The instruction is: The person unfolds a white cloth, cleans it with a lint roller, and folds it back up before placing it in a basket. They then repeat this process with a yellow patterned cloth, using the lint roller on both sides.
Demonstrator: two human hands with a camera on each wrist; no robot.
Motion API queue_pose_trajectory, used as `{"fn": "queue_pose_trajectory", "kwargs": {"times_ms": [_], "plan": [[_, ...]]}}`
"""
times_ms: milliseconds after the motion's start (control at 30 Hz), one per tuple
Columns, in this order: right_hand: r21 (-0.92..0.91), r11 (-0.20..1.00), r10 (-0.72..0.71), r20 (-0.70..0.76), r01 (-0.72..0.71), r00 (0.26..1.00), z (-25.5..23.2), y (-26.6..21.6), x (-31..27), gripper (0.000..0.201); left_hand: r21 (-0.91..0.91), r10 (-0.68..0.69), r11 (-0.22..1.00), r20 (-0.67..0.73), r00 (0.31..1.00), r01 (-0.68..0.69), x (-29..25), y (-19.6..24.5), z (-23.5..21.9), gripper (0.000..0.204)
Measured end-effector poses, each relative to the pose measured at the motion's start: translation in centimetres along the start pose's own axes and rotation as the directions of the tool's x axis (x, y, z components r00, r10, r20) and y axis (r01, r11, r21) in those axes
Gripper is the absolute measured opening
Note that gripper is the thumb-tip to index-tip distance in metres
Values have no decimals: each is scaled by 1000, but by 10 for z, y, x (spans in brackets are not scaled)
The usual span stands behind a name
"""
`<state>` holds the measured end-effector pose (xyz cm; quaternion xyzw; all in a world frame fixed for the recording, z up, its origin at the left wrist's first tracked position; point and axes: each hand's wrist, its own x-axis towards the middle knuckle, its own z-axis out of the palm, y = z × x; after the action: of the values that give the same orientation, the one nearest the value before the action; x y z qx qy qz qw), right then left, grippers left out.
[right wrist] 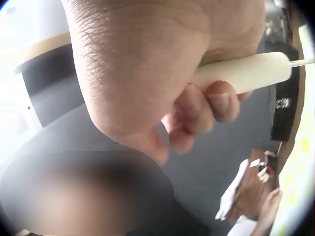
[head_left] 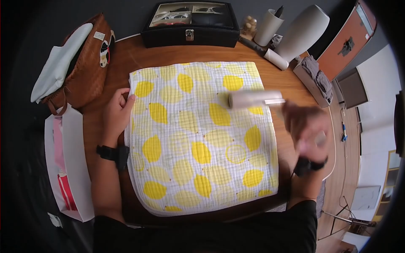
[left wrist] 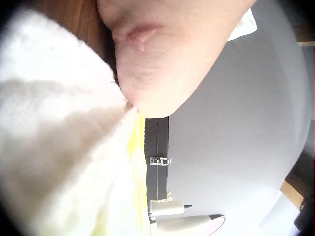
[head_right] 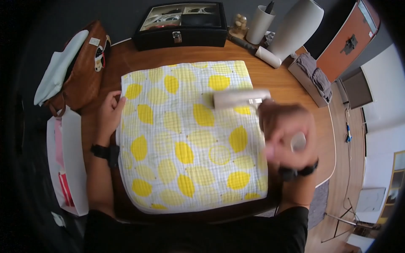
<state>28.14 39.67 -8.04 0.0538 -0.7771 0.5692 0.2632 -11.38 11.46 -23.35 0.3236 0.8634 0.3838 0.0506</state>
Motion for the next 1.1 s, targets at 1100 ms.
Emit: {"fn": "queue_pose_trajectory", "kwargs": {"times_ms": [1100], "plan": [[-66, 994, -96, -174, 86, 980, -5, 77, 13, 24, -64, 19, 998, 10, 1000, -18, 0, -2, 0, 34]]}}
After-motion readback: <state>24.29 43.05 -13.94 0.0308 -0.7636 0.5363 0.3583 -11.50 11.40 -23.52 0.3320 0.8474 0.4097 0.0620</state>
